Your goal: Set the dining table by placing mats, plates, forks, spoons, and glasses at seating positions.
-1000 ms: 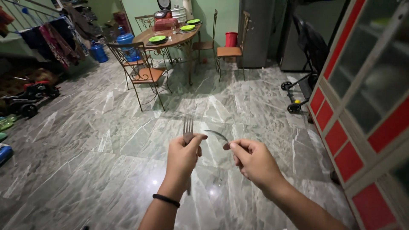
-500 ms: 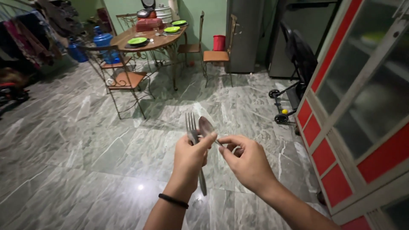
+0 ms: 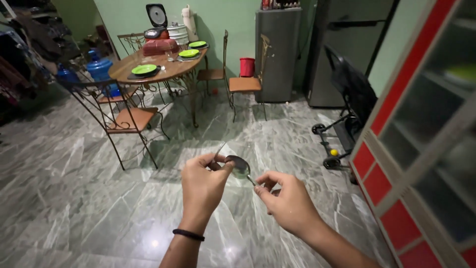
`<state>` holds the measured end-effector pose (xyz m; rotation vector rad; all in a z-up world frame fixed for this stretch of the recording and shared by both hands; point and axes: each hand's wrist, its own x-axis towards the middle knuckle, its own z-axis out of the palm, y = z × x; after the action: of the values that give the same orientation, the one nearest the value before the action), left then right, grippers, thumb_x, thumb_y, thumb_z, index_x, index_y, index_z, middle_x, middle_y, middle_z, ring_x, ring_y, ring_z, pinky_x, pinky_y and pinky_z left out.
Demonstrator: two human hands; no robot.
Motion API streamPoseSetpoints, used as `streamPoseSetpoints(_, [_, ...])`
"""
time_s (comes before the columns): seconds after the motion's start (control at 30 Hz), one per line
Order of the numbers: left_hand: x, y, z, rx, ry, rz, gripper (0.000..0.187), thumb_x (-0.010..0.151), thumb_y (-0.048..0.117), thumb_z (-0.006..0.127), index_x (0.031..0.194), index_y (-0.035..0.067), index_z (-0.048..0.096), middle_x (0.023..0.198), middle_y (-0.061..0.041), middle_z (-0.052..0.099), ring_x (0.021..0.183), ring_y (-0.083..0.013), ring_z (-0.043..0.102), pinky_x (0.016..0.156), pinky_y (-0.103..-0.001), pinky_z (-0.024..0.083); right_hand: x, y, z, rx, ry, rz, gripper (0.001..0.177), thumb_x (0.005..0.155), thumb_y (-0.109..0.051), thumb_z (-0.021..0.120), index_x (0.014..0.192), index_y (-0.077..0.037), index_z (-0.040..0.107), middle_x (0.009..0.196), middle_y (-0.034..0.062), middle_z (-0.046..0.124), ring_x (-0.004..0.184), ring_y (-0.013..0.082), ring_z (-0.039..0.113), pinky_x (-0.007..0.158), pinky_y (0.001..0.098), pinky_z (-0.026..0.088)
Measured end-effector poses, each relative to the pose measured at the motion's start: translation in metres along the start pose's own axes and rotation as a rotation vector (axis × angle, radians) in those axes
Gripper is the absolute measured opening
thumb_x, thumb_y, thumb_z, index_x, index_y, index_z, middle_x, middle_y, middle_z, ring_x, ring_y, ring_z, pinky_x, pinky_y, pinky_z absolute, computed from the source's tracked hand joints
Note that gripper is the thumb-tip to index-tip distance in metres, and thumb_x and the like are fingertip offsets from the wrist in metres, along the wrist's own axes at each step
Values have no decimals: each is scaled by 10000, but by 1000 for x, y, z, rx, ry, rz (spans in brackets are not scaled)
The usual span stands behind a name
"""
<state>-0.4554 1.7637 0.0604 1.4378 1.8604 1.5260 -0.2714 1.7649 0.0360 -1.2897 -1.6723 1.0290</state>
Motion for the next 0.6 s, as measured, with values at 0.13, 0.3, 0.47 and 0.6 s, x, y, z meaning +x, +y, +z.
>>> streamPoseSetpoints(0.13, [64, -10, 1, 7, 14, 13, 170, 738, 170, 828, 881, 80, 810, 613, -33, 669, 526, -116, 577, 514, -307, 441, 69, -4, 23, 26, -2, -18, 166, 856, -156, 727, 971, -39, 747, 697, 16, 697, 479, 94, 620, 465, 277, 510])
streamPoseSetpoints(0.3, [134, -63, 18, -253, 30, 71, 125, 808, 141, 811, 858, 29, 788, 629, 18, 596, 569, -51, 503, 507, -246, 379, 139, 2, 45, -34, 77, -145, 167, 851, -178, 726, 925, -34, 769, 736, -4, 751, 654, 79, 669, 600, 269, 531])
streamPoseSetpoints(0.47, [178, -87, 37, -496, 21, -157, 165, 864, 154, 761, 923, 11, 704, 684, 30, 575, 537, -40, 451, 471, -238, 334, 209, 29, 54, 28, 64, -106, 236, 945, -203, 654, 903, -12, 787, 725, 34, 737, 682, 102, 656, 641, 278, 518])
streamPoseSetpoints(0.6, [217, -106, 60, -765, -95, -495, 281, 911, 306, 680, 956, 29, 696, 652, 22, 562, 456, -58, 402, 414, -246, 267, 260, 31, 56, 306, -57, 20, 208, 936, -188, 626, 930, -1, 714, 722, 28, 651, 519, 126, 641, 480, 293, 521])
